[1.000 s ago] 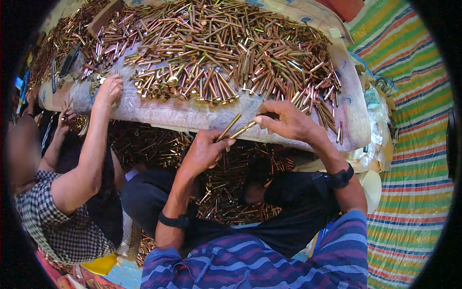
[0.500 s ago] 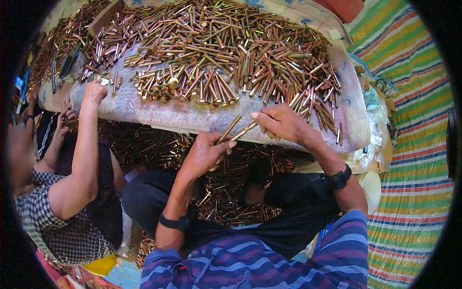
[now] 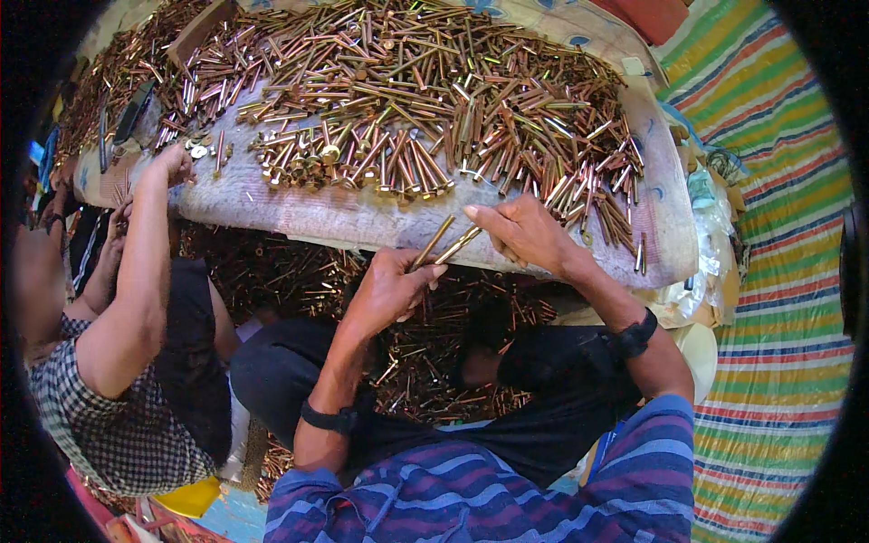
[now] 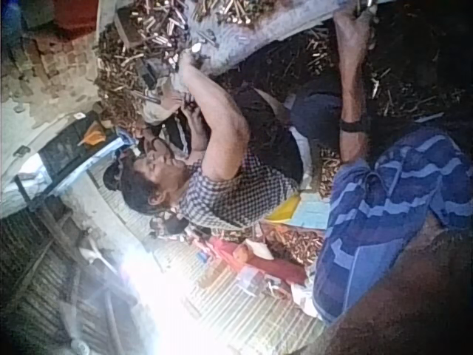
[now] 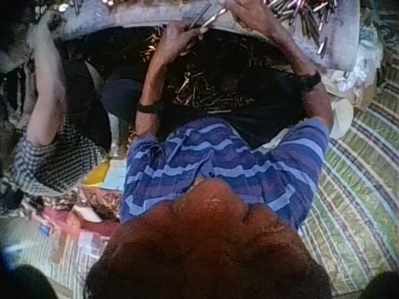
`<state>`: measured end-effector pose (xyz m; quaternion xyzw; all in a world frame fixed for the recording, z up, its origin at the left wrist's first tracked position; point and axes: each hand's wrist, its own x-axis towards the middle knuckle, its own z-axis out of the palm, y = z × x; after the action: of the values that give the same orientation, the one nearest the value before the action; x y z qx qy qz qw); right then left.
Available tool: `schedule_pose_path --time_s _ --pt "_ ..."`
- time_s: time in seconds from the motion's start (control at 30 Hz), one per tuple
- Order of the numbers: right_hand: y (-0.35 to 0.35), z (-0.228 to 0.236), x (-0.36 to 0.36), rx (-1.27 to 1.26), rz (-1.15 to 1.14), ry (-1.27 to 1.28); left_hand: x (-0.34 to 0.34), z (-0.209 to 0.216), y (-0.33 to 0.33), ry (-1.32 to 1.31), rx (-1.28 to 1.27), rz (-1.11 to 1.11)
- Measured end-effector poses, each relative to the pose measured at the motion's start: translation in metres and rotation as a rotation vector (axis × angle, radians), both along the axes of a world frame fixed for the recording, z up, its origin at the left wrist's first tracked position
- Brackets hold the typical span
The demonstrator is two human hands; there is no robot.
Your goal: The person sits on the floor and repeatedly picks up small brass-colored cylindrical rods and round caps from a large pile. They insert the caps onto the ends of the rods by hand and place the assembled units back onto the pile. Another person works nearby on similar parts.
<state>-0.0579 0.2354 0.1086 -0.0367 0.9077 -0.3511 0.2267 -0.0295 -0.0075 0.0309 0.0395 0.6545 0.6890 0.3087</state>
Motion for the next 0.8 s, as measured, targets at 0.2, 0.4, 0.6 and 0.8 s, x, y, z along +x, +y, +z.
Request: schedule_pose_path --time_s 0.2,0.4,0.6,0.8 --pt "-0.001 -0.004 -0.002 -0.139 0.062 0.120 -0.001 0.003 0.000 0.032 -0.007 0.025" --pt "-0.002 -0.006 -0.001 -0.045 0.046 0.124 0.000 0.010 0.002 -0.013 -0.013 0.008" --pt "0.004 0.001 -0.006 -0.129 -0.019 0.035 0.002 0.019 0.003 0.002 -0.023 0.035" --pt "0.012 0.014 -0.006 -0.045 0.153 -0.174 0.000 0.018 -0.001 -0.014 0.039 0.089"
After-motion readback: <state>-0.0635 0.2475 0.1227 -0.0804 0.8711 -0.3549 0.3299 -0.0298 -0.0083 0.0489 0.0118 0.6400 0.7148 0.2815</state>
